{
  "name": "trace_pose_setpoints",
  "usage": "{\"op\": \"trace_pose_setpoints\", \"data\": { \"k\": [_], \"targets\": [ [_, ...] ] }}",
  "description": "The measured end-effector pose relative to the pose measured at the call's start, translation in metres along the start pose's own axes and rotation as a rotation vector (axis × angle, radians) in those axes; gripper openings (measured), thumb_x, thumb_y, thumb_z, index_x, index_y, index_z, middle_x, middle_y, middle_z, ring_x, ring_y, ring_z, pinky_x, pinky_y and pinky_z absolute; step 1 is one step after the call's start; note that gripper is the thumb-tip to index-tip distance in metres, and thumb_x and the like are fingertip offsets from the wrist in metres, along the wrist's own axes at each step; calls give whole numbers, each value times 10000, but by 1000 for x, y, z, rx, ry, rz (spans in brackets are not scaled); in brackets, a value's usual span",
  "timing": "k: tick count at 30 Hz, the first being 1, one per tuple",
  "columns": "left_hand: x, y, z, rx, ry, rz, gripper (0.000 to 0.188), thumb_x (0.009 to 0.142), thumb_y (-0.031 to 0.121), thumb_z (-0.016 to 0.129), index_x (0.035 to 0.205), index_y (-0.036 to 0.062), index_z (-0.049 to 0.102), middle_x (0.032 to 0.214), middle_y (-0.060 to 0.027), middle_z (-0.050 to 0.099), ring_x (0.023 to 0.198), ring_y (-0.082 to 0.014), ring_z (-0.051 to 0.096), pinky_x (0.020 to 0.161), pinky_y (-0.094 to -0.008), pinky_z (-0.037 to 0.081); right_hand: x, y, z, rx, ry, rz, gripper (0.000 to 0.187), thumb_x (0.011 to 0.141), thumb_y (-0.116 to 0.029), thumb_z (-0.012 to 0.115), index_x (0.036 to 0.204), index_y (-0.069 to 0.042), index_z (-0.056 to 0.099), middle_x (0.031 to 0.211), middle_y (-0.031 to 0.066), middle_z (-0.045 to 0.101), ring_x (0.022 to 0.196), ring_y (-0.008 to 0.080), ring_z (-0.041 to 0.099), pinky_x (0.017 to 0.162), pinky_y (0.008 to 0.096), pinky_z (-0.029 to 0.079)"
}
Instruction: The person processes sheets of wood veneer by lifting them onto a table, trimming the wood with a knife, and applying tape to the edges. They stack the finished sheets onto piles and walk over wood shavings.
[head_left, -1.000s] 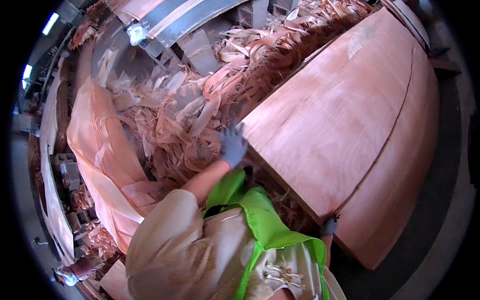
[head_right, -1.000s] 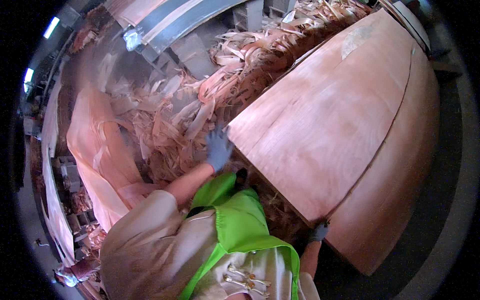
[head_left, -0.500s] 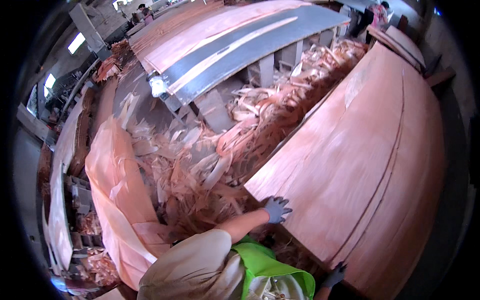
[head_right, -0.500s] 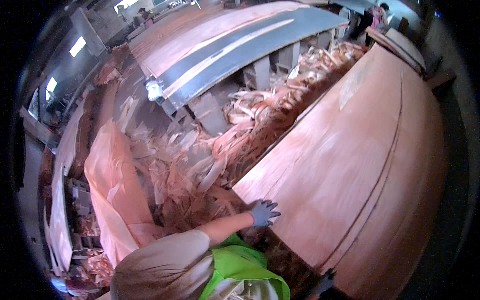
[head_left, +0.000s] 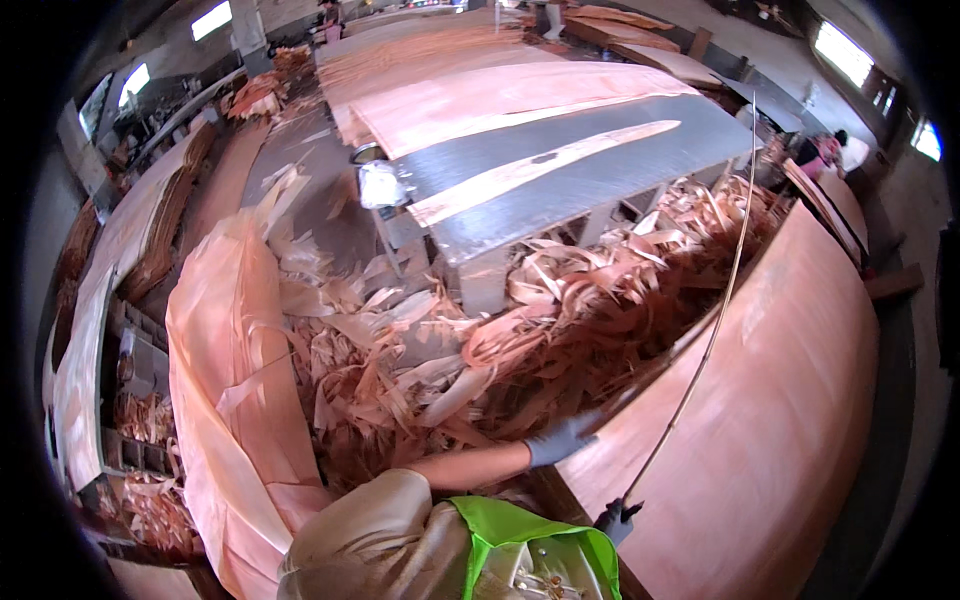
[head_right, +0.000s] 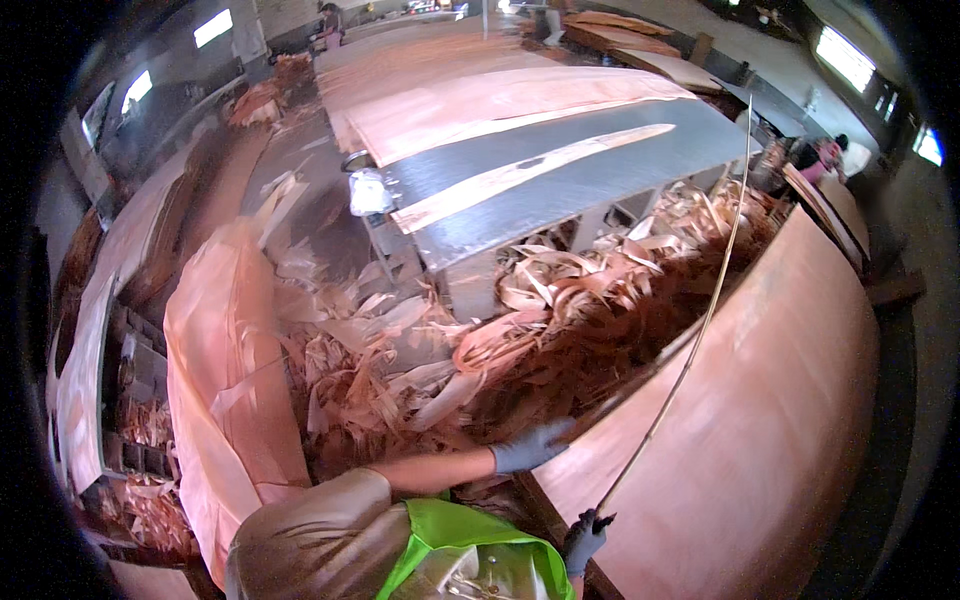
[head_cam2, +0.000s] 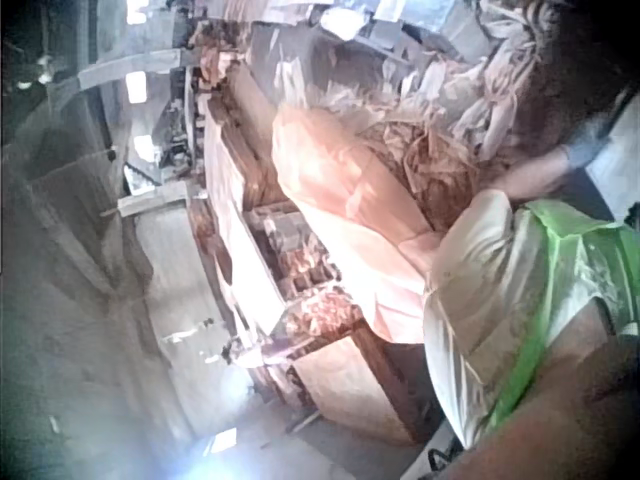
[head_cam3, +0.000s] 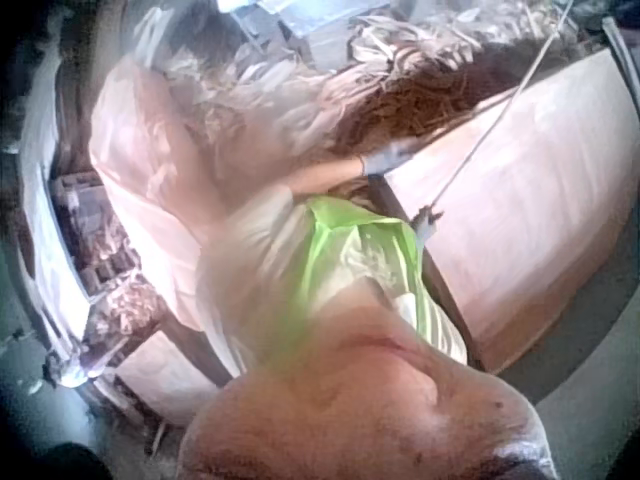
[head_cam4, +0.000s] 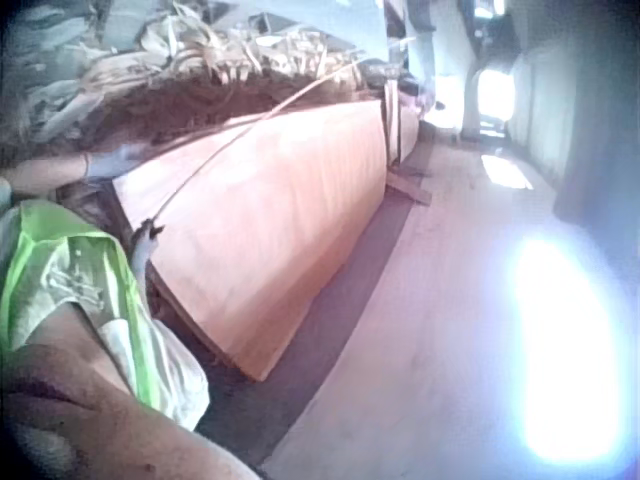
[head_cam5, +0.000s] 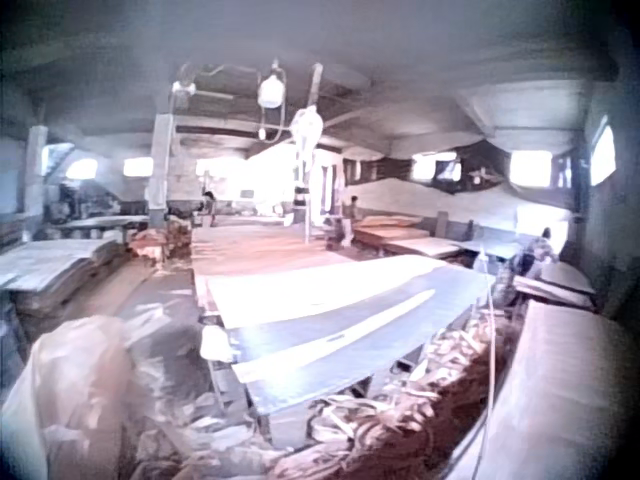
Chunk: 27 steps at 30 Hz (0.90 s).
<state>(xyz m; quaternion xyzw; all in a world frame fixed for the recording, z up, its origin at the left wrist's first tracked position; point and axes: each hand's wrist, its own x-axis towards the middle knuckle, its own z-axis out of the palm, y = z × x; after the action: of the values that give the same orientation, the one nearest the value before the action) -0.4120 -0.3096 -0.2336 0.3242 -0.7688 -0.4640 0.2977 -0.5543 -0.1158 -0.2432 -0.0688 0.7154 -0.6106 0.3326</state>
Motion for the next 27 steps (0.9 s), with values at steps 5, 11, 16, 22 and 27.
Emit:
{"op": "trace_pose_setpoints", "data": {
  "k": [5, 11, 16, 22, 27],
  "targets": [
    [-5, -115, -215, 96, 495, -397, 525, 821, 239, 613, 1261, 19, 428, 1163, -212, 532, 1022, -305, 550, 868, -368, 441, -35, -30, 124, -72, -149, -1, 286, 875, -259, 590, 675, -72, 507, 505, -45, 371, 413, 49, 331, 381, 223, 248],
    [4, -193, -398, -569, 841, -427, 501, 834, 156, 619, 1292, 55, 441, 1251, -117, 493, 1090, -198, 493, 925, -299, 387, -27, -42, 196, -139, -188, -114, 247, 887, -207, 574, 674, -100, 510, 535, -49, 420, 421, 42, 343, 374, 226, 241],
    [36, -222, -478, -647, 900, -462, 394, 824, 99, 612, 1211, 60, 552, 1202, -57, 531, 1063, -141, 488, 905, -251, 388, 14, -30, 257, -158, -179, -185, 172, 871, -114, 575, 706, -79, 542, 600, -43, 486, 476, 43, 392, 422, 207, 297],
    [86, -259, -511, -692, 623, -617, 432, 908, 334, 482, 1277, 110, 477, 1222, -35, 516, 1066, -162, 487, 894, -291, 404, 49, -40, 360, -68, -247, -267, 149, 870, -102, 568, 729, -56, 552, 622, -57, 463, 542, 45, 383, 477, 216, 316],
    [41, -294, -631, -187, 715, -322, 278, 933, 226, 467, 1088, 23, 576, 799, -5, 519, 705, -117, 485, 629, -273, 447, 48, -70, 519, 3, -266, -188, 261, 891, -189, 536, 654, -100, 470, 566, -66, 394, 498, 45, 338, 439, 239, 266]
  ]
}}
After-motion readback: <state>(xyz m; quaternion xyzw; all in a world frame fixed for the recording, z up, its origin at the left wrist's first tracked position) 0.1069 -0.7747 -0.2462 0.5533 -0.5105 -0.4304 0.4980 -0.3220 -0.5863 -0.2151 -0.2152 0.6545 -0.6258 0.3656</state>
